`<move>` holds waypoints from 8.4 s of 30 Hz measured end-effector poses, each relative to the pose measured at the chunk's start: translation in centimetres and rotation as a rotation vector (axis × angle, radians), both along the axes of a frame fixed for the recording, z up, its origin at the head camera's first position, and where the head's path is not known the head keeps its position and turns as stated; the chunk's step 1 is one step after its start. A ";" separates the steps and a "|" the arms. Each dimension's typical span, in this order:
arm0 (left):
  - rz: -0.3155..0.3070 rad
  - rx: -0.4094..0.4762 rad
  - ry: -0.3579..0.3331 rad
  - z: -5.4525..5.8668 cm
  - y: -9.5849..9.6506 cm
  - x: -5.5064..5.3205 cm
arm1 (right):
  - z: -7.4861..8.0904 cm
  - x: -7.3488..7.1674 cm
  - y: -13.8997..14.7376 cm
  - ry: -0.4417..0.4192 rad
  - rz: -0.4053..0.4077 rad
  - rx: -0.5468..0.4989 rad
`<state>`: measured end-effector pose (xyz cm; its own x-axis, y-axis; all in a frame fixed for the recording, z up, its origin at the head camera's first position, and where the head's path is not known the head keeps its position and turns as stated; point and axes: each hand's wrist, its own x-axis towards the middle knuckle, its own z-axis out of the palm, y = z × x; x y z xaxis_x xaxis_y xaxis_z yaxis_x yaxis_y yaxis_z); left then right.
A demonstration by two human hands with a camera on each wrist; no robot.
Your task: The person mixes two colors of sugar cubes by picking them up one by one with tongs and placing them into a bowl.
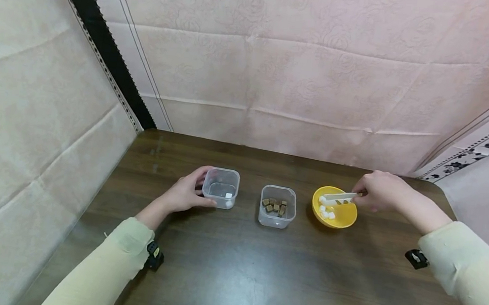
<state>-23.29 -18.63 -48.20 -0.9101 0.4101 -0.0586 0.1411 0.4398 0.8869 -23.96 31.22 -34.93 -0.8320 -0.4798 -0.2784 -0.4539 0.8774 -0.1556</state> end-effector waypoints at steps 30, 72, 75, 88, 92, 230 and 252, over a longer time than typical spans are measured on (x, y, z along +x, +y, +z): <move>-0.003 -0.003 0.007 0.0 0.0 -0.1 | 6.3 1.4 -3.8 0.211 0.133 -0.076; -0.002 0.020 0.007 0.3 0.1 0.3 | 5.4 -3.3 -22.7 0.180 0.393 0.053; -0.001 0.020 -0.005 0.2 0.1 0.2 | 5.2 -3.5 -23.4 0.179 0.397 0.087; 0.004 0.018 -0.022 0.3 0.1 0.0 | 5.2 -4.1 -25.8 0.039 0.371 0.225; 0.003 0.015 -0.023 0.4 0.1 0.0 | 5.2 -4.3 -26.6 -0.006 0.364 0.274; -0.002 0.022 0.014 0.4 0.0 0.3 | 6.8 -0.7 -16.4 0.235 0.380 -0.094; -0.014 0.012 0.016 -0.7 0.6 -1.1 | 6.1 1.1 -9.6 0.135 0.248 -0.158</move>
